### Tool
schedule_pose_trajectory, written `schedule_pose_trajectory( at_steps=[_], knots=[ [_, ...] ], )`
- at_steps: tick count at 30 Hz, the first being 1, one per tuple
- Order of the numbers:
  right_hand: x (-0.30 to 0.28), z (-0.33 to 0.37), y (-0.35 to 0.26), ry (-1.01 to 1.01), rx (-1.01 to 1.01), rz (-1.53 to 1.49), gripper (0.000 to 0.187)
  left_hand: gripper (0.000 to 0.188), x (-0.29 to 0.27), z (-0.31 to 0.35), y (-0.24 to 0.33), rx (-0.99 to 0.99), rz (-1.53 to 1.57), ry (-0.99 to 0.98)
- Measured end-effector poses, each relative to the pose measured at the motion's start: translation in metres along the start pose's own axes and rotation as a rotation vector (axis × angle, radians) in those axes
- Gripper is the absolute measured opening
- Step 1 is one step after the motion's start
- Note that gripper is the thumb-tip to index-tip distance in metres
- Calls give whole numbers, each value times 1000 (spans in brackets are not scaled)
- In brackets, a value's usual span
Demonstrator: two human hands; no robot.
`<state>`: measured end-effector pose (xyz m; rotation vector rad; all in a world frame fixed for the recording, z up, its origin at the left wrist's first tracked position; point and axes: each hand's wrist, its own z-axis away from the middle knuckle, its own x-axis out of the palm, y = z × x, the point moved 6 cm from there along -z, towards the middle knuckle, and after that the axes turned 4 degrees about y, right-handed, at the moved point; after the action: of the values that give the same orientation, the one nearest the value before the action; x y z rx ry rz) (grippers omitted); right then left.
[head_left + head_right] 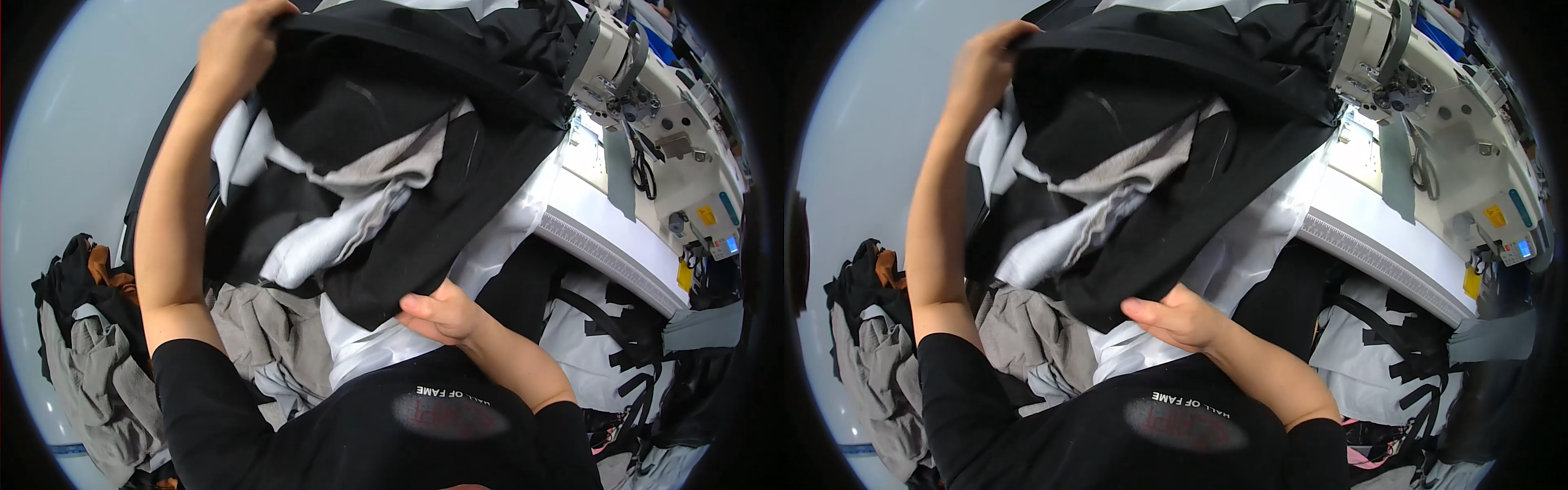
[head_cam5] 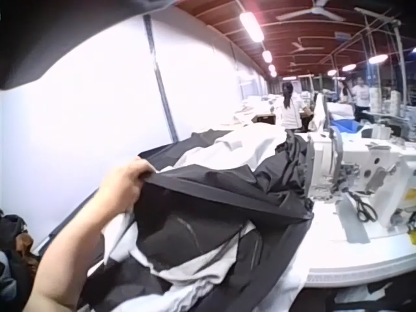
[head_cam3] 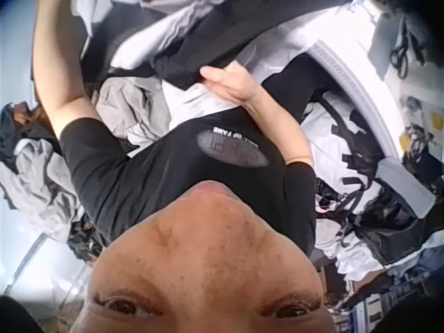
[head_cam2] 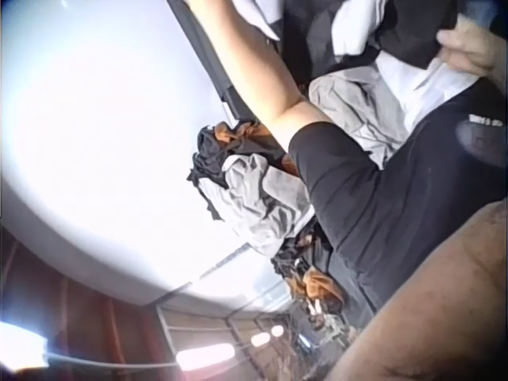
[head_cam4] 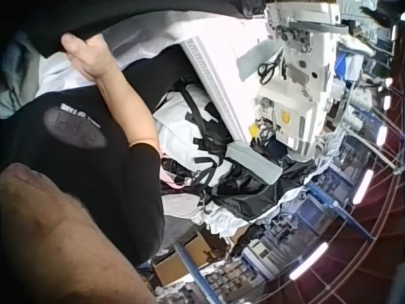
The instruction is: Sewing pieces of fabric and lining together using an industrial sewing machine.
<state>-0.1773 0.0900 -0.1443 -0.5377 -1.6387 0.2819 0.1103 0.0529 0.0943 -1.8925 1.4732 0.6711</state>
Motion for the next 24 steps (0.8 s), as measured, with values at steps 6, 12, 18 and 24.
schedule_pose_trajectory(
  at_steps=[6,12,18,24],
  knots=[
    [66,-57,-14,-168,-26,906,34,48,-110,23,27,-407,3,-299],
    [66,-82,2,-182,-284,1167,29,24,-106,62,137,206,221,151],
    [86,-43,4,-257,-200,1118,24,61,25,101,150,175,140,-544],
    [118,-3,-35,-298,-111,905,33,65,76,140,60,242,-549,-811]
  ],
)
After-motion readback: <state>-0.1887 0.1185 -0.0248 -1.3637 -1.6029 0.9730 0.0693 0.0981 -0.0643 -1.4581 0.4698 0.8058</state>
